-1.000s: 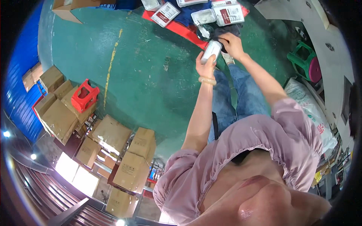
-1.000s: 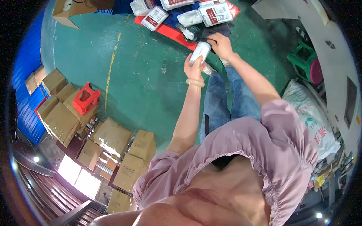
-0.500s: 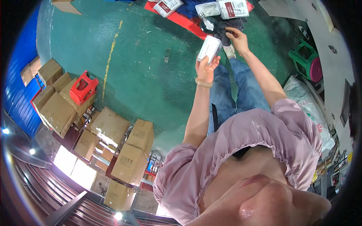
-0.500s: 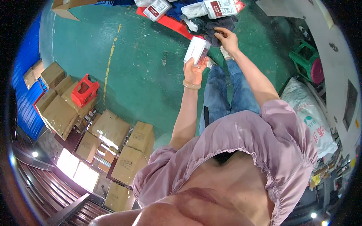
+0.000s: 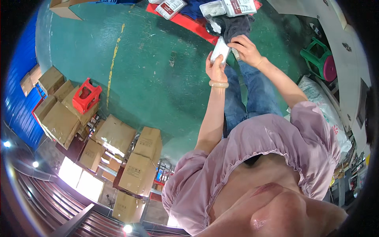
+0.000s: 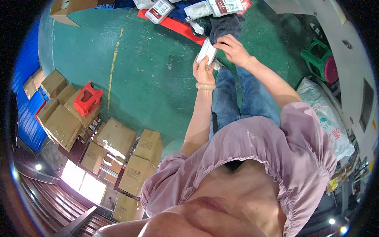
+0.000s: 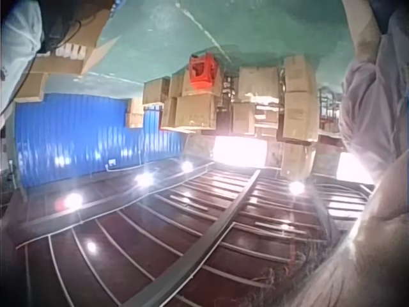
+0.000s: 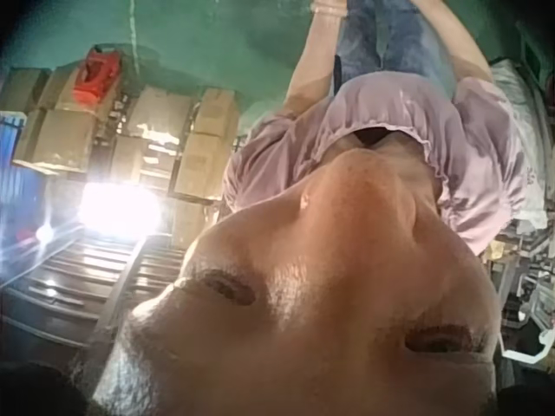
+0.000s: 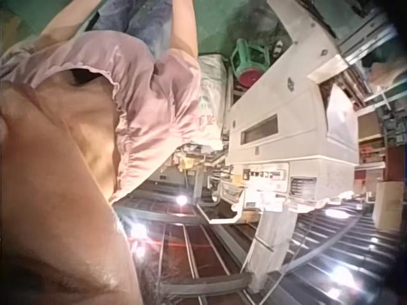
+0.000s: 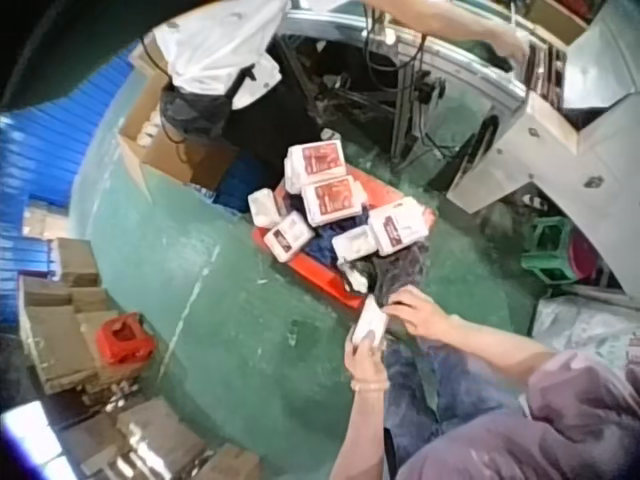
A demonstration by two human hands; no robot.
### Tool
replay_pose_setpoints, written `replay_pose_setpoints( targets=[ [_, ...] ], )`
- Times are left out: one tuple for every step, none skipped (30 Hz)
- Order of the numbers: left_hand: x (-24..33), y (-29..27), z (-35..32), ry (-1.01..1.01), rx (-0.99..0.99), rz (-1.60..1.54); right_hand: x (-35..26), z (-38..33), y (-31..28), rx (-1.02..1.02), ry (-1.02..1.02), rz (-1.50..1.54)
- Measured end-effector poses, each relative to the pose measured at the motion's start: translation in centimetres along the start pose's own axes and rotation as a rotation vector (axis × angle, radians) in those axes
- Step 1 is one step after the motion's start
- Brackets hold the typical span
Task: The person packs packaged boxes from a conveyor machine into a cardboard box by hand, then moves to a table to wipe and clean packaged items using a spray bottle and a cloth.
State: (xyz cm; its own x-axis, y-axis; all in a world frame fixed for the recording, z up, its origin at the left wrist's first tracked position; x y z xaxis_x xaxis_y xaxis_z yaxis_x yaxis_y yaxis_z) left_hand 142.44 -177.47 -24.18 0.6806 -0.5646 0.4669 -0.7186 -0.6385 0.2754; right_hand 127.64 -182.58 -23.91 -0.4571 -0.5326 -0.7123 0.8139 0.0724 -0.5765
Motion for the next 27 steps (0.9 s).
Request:
replay_pose_setpoints(
  targets=[
    [-0.1, -0.6, 0.2, 0.002, 0.004, -0.002, 0.3, -0.2, 0.0, -0.01, 0.003, -0.011],
    [-0.1, -1.6, 0.5, -0.007, -0.003, -0.073, 0.6, -0.3, 0.0, -0.02, 0.005, -0.02],
    [-0.2, -2.8, 0.7, -0.021, -0.01, -0.14, 1.3, -0.8, -0.1, -0.076, 0.056, -0.071],
    [0.3, -3.0, 0.7, 0.046, -0.052, -0.116, 1.8, -1.5, -0.2, -0.077, 0.054, -0.067],
    [0.6, -3.2, 0.8, 0.035, -0.081, -0.101, 2.6, -2.3, -0.4, 0.007, 0.213, -0.072],
    [1.0, -3.5, 0.5, 0.024, -0.106, -0.085, 2.9, -2.5, -0.5, 0.089, 0.373, -0.073],
    [1.2, -3.8, 0.2, 0.029, -0.095, -0.084, 3.7, -2.3, -0.9, 0.205, 0.474, -0.057],
    [1.4, -3.9, -0.1, 0.04, -0.158, -0.114, 4.3, -2.7, -0.6, 0.271, 0.71, 0.06],
    [1.6, -3.7, -0.4, 0.05, -0.224, -0.145, 4.5, -2.6, -0.3, 0.306, 0.767, 0.122],
    [1.7, -3.7, -0.7, 0.053, -0.218, -0.145, 4.6, -2.6, 0.0, 0.341, 0.825, 0.183],
    [1.7, -3.6, -1.0, 0.054, -0.249, -0.159, 4.4, -2.5, 0.3, 0.337, 0.826, 0.187],
    [1.7, -3.4, -1.3, 0.056, -0.28, -0.173, 4.1, -2.3, 0.7, 0.361, 0.843, 0.285],
    [1.8, -3.2, -1.5, 0.057, -0.276, -0.175, 3.8, -2.2, 1.1, 0.384, 0.86, 0.382],
    [1.7, -3.0, -1.7, 0.06, -0.267, -0.175, 3.5, -2.1, 1.2, 0.381, 0.861, 0.383],
    [1.8, -3.0, -1.9, 0.063, -0.258, -0.173, 3.2, -2.0, 1.4, 0.418, 0.876, 0.462],
    [1.8, -3.0, -1.9, 0.062, -0.256, -0.175, 2.8, -2.0, 1.5, 0.456, 0.89, 0.54],
    [2.0, -3.0, -1.9, 0.072, -0.269, -0.174, 2.4, -2.0, 1.5, 0.453, 0.891, 0.539],
    [2.0, -3.1, -1.8, 0.082, -0.283, -0.173, 2.1, -2.0, 1.5, 0.481, 0.903, 0.598],
    [2.0, -3.2, -1.7, 0.083, -0.281, -0.176, 1.9, -1.9, 1.5, 0.507, 0.914, 0.657],
    [1.9, -3.4, -1.5, 0.093, -0.267, -0.159, 1.8, -1.7, 1.6, 0.503, 0.913, 0.659],
    [1.8, -3.3, -1.4, 0.102, -0.257, -0.142, 2.0, -1.5, 1.4, 0.522, 0.883, 0.633],
    [1.6, -3.3, -1.2, 0.104, -0.256, -0.145, 2.2, -1.3, 1.4, 0.54, 0.851, 0.608],
    [1.5, -3.3, -1.0, 0.075, -0.254, -0.168, 2.7, -0.9, 1.4, 0.536, 0.849, 0.61],
    [1.4, -3.0, -1.0, 0.041, -0.255, -0.191, 3.5, -0.4, 1.2, 0.476, 0.741, 0.55],
    [1.3, -2.7, -1.0, 0.039, -0.255, -0.194, 4.0, 0.2, 1.2, 0.415, 0.633, 0.49],
    [1.2, -2.2, -1.0, -0.019, -0.311, -0.255, 4.6, 0.2, 1.1, 0.413, 0.633, 0.487],
    [1.2, -1.5, -1.1, -0.077, -0.367, -0.315, 4.8, 0.4, 0.9, 0.193, 0.469, 0.108]
  ],
)
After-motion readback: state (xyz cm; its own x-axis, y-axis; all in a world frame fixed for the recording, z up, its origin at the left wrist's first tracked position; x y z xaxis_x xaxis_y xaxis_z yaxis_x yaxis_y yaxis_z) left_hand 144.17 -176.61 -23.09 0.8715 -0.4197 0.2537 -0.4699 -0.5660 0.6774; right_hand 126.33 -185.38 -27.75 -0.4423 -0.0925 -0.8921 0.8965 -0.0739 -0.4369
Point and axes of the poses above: each hand's wrist, its own z-axis towards the middle knuckle, its own y-axis out of the palm, x = y × z, the point moved 3 cm from there along z, towards the middle knuckle, and after that the axes turned 7 degrees about -y, right-handed, at the moved point
